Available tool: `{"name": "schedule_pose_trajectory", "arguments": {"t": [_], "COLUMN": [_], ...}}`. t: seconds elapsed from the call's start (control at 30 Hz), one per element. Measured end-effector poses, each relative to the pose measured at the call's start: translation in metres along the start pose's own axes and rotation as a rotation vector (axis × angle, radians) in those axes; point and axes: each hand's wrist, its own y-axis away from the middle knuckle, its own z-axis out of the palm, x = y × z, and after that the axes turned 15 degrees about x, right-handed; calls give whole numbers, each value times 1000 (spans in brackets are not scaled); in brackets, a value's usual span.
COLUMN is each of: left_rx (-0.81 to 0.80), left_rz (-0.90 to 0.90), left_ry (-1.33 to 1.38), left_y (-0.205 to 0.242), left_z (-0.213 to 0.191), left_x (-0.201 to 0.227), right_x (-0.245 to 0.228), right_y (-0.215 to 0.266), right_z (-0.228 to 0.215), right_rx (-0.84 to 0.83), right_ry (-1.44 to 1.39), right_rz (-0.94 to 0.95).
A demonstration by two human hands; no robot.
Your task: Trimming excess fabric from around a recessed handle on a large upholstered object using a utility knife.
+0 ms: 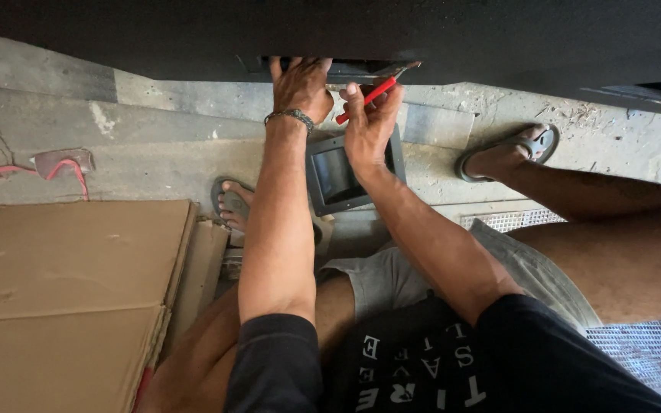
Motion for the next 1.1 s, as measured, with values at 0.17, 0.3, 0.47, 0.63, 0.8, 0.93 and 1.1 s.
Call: {"name": "schedule_pose_trajectory", "arguments": {"t": [0.17, 0.3, 0.47, 0.63, 0.8, 0.93, 1.1], "left_rx": [-56, -74, -131, -173, -64, -54, -110], "left_rz": [-27, -73, -100, -112, -8, -37, -72], "left_ry": [-17, -20, -23, -25, -45, 19, -40], "left_y": [-1, -2, -5, -7, -2, -5, -3], "left_z": [4, 5, 2, -1, 11, 9, 12], "left_x": [-1, 1, 1, 3, -4, -6, -6], "right_x": [-1, -4, -9, 2, 24, 47, 57], "right_y": [-2, -5, -6, -5, -1, 0, 2], "right_z": [1, 1, 5, 5, 2, 3, -7], "right_rx": [39, 51, 27, 45, 34, 52, 73], "right_ry": [3, -18, -132, -148, -170, -232, -104], "right_rz": [-1, 30, 85, 144, 268, 346, 935]}}
